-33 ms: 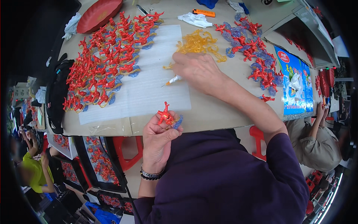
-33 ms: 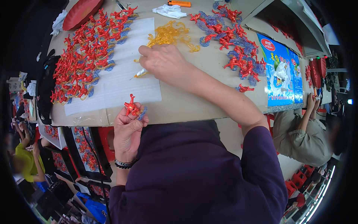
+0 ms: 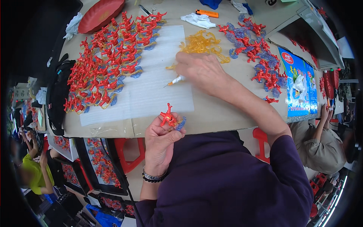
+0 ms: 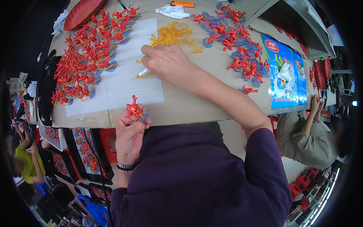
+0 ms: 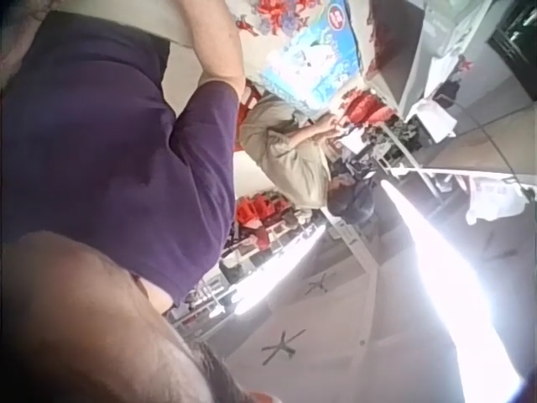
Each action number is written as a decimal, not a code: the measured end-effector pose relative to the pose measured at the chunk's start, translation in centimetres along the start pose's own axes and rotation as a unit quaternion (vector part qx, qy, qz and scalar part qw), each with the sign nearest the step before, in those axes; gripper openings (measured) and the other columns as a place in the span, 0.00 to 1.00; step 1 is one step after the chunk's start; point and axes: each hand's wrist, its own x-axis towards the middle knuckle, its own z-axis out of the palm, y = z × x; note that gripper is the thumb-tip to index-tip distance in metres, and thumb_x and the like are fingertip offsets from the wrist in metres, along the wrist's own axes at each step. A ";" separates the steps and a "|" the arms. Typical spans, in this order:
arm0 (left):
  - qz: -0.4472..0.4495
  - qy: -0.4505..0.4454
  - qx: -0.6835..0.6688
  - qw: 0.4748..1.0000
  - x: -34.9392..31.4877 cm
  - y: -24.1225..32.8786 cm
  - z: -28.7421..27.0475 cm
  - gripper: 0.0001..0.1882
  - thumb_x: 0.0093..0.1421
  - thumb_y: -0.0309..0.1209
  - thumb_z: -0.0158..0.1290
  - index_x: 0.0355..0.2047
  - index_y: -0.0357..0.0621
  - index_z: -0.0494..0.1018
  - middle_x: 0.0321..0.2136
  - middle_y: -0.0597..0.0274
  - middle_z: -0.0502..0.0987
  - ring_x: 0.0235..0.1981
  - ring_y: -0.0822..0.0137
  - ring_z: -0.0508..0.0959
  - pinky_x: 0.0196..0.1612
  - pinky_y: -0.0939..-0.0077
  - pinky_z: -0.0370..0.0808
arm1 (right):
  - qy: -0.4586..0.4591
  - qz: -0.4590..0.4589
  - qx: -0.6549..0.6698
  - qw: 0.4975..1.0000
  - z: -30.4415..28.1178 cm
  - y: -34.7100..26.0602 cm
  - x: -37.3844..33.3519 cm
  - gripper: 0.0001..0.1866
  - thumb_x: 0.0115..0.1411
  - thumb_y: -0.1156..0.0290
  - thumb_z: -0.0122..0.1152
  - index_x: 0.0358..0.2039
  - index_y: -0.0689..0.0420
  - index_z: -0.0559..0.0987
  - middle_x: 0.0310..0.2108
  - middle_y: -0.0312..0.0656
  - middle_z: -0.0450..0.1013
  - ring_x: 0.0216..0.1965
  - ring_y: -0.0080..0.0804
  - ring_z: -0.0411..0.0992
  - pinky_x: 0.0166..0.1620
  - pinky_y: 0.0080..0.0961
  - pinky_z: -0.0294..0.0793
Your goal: The person applies glue from a bottle onto plastic toy figures and accessories, attaching the pieces onto bases by hand to assemble the figures.
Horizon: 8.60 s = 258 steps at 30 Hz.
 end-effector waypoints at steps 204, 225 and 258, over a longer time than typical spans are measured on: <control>0.096 -0.074 0.141 0.983 2.4 -3.0 4.5 0.19 0.67 0.31 0.51 0.53 0.29 0.68 0.39 0.57 0.79 0.34 0.73 0.76 0.39 0.79 0.74 | 0.322 -0.038 0.193 0.926 0.8 -3.7 -11.2 0.18 0.46 0.81 0.69 0.40 0.65 0.78 0.33 0.47 0.76 0.26 0.37 0.76 0.27 0.27 0.77; 0.042 -0.017 -0.029 0.999 2.5 -3.9 5.8 0.15 0.70 0.37 0.45 0.50 0.42 0.71 0.45 0.67 0.75 0.43 0.76 0.71 0.47 0.76 0.68 | 0.343 -0.065 0.090 0.933 1.3 -4.3 -9.8 0.15 0.45 0.78 0.64 0.35 0.69 0.78 0.32 0.51 0.76 0.25 0.38 0.74 0.24 0.28 0.76; 0.493 -0.057 0.690 0.527 6.4 -1.7 1.3 0.15 0.53 0.21 0.59 0.41 0.29 0.71 0.46 0.42 0.68 0.43 0.49 0.74 0.43 0.59 0.74 | 0.183 0.280 0.416 0.846 -5.0 -3.2 -11.8 0.25 0.47 0.90 0.53 0.46 0.59 0.65 0.50 0.49 0.59 0.34 0.30 0.66 0.36 0.20 0.66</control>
